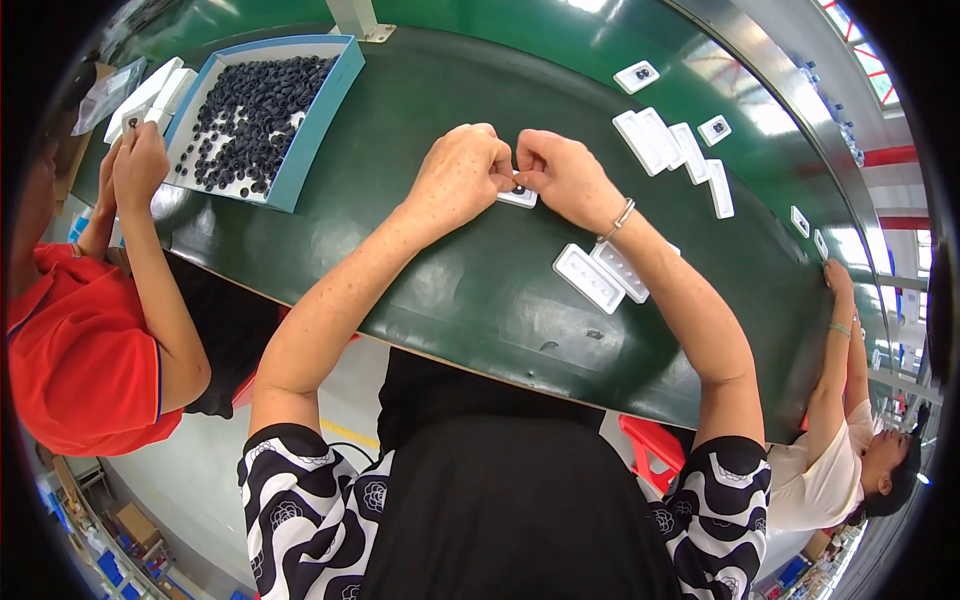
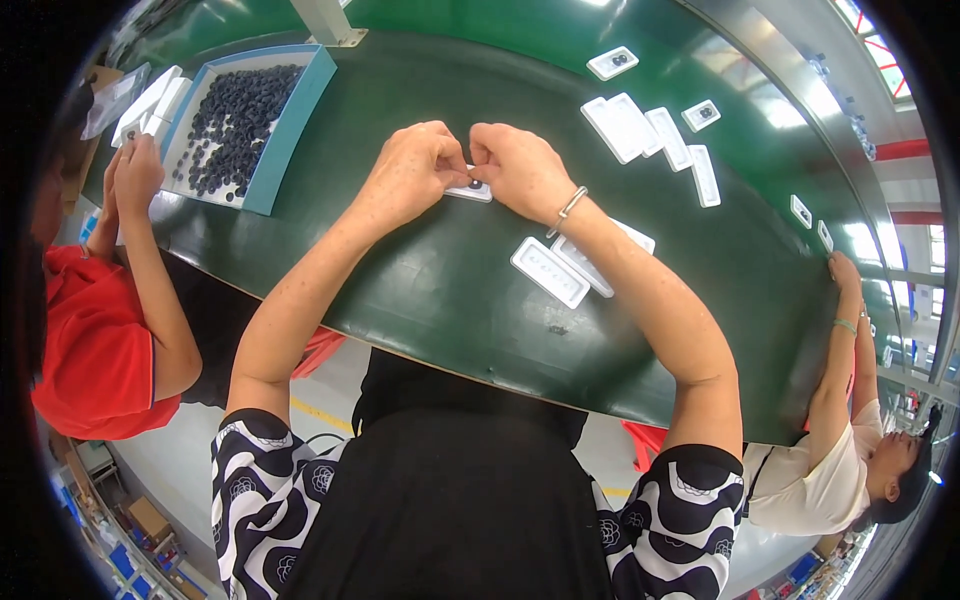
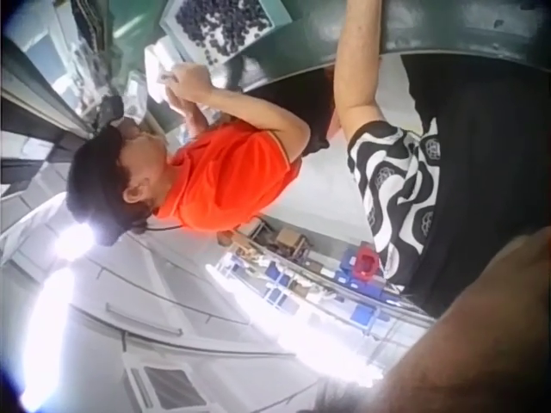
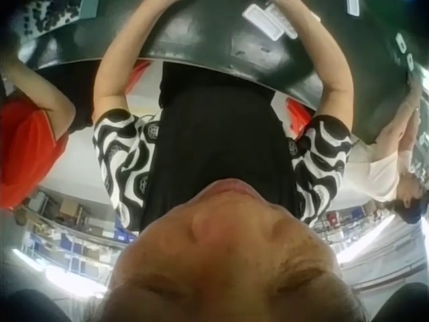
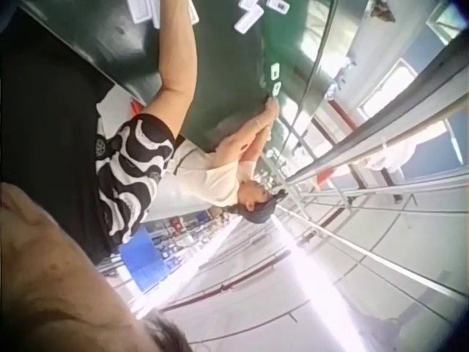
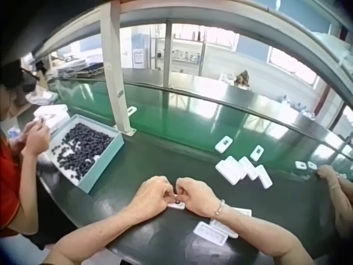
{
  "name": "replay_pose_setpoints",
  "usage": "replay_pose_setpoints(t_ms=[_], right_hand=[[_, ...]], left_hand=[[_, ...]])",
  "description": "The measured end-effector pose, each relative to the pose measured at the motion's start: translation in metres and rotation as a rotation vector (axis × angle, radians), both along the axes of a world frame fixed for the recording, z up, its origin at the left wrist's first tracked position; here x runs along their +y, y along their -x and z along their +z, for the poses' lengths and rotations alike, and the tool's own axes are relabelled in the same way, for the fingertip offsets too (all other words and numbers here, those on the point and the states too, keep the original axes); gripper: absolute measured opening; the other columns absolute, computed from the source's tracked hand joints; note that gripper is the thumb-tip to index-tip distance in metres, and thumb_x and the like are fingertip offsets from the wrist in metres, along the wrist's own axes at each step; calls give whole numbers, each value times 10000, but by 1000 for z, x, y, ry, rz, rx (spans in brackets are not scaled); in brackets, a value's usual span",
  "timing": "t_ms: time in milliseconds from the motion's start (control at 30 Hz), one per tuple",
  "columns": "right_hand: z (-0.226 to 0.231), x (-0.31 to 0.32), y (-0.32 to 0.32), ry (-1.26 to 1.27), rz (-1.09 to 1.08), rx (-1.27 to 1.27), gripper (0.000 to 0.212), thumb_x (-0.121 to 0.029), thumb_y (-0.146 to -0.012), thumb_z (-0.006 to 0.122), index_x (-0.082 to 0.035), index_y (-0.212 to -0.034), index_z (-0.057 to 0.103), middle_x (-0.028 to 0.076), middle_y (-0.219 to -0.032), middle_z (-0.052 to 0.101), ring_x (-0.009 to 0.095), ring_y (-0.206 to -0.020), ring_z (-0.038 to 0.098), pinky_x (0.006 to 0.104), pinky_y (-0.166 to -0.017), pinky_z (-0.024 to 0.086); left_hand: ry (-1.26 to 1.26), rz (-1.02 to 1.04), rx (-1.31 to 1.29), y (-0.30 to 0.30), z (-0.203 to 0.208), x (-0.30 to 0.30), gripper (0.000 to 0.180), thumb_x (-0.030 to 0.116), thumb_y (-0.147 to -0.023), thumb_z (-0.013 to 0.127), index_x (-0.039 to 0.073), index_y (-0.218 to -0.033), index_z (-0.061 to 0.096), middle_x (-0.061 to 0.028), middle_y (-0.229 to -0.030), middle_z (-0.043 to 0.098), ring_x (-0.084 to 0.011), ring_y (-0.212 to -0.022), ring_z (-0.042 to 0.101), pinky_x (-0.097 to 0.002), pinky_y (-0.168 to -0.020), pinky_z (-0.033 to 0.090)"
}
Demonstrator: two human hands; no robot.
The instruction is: Packaging electronic components into small bags and cardboard boxes on a production line.
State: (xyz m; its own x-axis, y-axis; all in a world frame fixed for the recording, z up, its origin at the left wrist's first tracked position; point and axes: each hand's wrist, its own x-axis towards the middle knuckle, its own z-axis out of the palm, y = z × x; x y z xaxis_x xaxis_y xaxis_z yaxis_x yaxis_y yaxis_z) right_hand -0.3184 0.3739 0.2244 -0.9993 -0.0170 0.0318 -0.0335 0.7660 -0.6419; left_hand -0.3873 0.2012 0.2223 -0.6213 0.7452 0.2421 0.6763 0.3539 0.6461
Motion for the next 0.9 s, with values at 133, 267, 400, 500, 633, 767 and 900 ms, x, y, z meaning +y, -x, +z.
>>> replay_pose_setpoints(t_ms=[133,267,400,500,633,767,900], right_hand=[[-5,15,0,117,73,-38,148,-105,-854,710,-35,-946,618,80,-798,600,260,-733,607,362,-681,494],[2,15,-12,327,26,-20,244,-181,-837,752,-41,-1005,644,99,-877,607,316,-835,612,395,-749,507],[-5,-3,-20,-256,81,256,350,-253,-754,797,-49,-1002,658,112,-1009,598,317,-991,589,417,-870,487],[-3,17,5,-209,13,262,317,-242,-758,779,-39,-966,653,132,-986,600,325,-967,597,417,-853,489],[6,81,79,-398,-143,471,361,-323,-793,743,-27,-990,681,144,-1010,629,333,-951,626,418,-841,500],[-6,131,146,-462,-241,405,389,-359,-812,748,-63,-1059,709,111,-1068,650,309,-1012,639,417,-873,499],[-19,144,159,-507,-310,418,400,-411,-842,753,-98,-1090,722,84,-1091,663,290,-1025,649,408,-884,501]], left_hand=[[31,3,170,-7,-5,2,30,32,-740,729,19,-745,702,-114,-851,625,-319,-903,606,-442,-786,508],[-97,-62,47,2,-5,-11,40,29,-778,727,8,-812,727,-124,-906,650,-303,-892,640,-402,-776,530],[-437,115,-151,-10,0,-18,63,16,-865,708,-8,-917,733,-114,-975,674,-198,-812,678,-312,-705,546],[-600,259,-154,-17,-3,-29,66,10,-891,700,-11,-947,728,-93,-985,680,-140,-761,664,-274,-667,534],[-547,365,-168,-25,-12,-34,80,5,-886,709,3,-963,730,-65,-919,690,-121,-716,643,-256,-639,509],[-498,317,-66,-26,-16,-23,83,-2,-866,720,9,-948,716,-85,-892,682,-183,-691,644,-287,-619,514],[-438,301,59,-21,-18,-22,83,-6,-825,744,15,-897,708,-82,-869,672,-241,-742,639,-319,-634,516]])
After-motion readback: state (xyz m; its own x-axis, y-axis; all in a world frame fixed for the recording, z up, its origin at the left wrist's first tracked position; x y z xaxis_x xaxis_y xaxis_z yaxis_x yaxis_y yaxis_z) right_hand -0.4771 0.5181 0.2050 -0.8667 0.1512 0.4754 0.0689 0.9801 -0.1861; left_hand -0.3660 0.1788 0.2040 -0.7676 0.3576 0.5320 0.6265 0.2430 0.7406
